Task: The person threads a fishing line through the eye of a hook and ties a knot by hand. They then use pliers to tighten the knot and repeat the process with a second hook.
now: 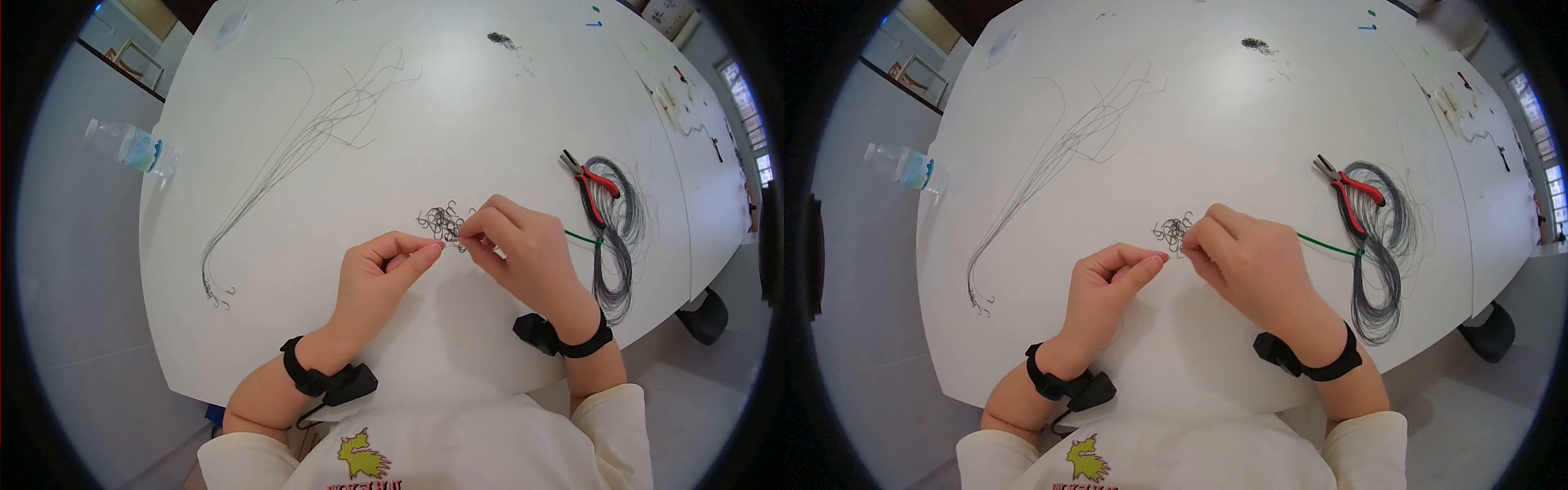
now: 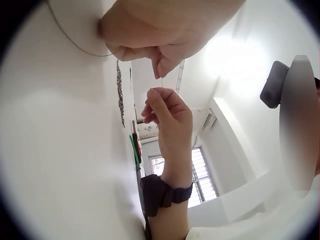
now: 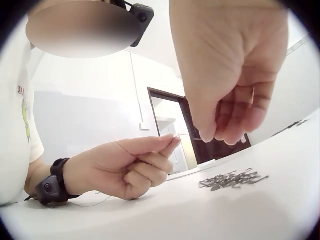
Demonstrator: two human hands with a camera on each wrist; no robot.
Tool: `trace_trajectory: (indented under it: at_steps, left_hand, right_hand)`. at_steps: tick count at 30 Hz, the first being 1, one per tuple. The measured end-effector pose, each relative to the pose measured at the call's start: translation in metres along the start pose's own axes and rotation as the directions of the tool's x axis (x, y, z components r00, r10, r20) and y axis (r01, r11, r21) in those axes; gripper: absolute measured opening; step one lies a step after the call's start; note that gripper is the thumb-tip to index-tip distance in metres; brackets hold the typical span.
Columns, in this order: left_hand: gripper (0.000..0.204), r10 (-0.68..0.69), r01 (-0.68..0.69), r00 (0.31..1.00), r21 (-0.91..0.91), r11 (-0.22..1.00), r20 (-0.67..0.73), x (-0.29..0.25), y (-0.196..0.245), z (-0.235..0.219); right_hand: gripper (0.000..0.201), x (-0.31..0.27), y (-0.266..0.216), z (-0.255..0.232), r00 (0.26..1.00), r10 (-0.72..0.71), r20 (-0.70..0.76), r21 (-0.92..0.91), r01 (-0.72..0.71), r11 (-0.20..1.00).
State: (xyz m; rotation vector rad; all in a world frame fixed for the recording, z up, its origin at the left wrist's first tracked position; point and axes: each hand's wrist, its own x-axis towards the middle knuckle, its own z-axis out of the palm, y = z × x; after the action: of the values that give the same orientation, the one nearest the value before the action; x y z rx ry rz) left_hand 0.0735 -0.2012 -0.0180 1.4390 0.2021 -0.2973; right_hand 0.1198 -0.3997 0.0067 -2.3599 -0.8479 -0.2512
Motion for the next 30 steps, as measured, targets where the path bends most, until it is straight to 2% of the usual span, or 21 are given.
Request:
trace_trajectory:
  at_steps: [4, 9, 12, 16, 19, 21, 28, 30]
  left_hand:
    - [0.013, 0.000, 0.000, 1.000, 0.001, 1.000, -0.005, -0.001, -0.003, 0.002]
    - [0.011, 0.000, -0.001, 1.000, -0.011, 1.000, -0.002, -0.002, -0.003, 0.003]
    - [0.009, -0.023, 0.023, 1.000, -0.038, 0.999, 0.007, -0.003, -0.001, 0.004]
    - [0.008, -0.003, 0.003, 1.000, -0.019, 1.000, 0.010, -0.003, -0.002, 0.004]
    - [0.009, 0.011, -0.011, 1.000, -0.010, 1.000, 0.012, -0.002, -0.003, 0.004]
    - [0.010, 0.018, -0.018, 1.000, -0.004, 1.000, 0.010, -0.002, -0.003, 0.003]
    - [0.011, 0.019, -0.019, 1.000, -0.004, 1.000, 0.011, -0.002, -0.003, 0.004]
    - [0.011, 0.011, -0.011, 1.000, -0.010, 1.000, 0.008, -0.002, -0.003, 0.004]
  right_hand:
    - [0.016, -0.001, -0.005, 0.001, 0.999, -0.047, -0.015, 0.000, 0.047, 0.999]
    - [0.020, -0.002, -0.009, 0.004, 0.984, -0.165, -0.063, -0.142, 0.154, 0.978]
    - [0.020, -0.004, -0.011, 0.004, 0.981, -0.193, -0.036, -0.202, 0.182, 0.962]
    - [0.021, -0.004, -0.010, 0.005, 0.978, -0.202, -0.044, -0.169, 0.192, 0.967]
    - [0.018, -0.003, -0.010, 0.002, 0.984, -0.166, -0.059, -0.078, 0.161, 0.984]
    - [0.016, -0.004, -0.010, -0.004, 1.000, 0.014, 0.019, 0.045, -0.015, 0.999]
    - [0.012, -0.007, -0.006, 0.000, 0.997, 0.032, 0.074, 0.143, -0.042, 0.989]
    - [0.011, -0.007, -0.007, 0.000, 0.993, 0.077, 0.091, 0.214, -0.095, 0.972]
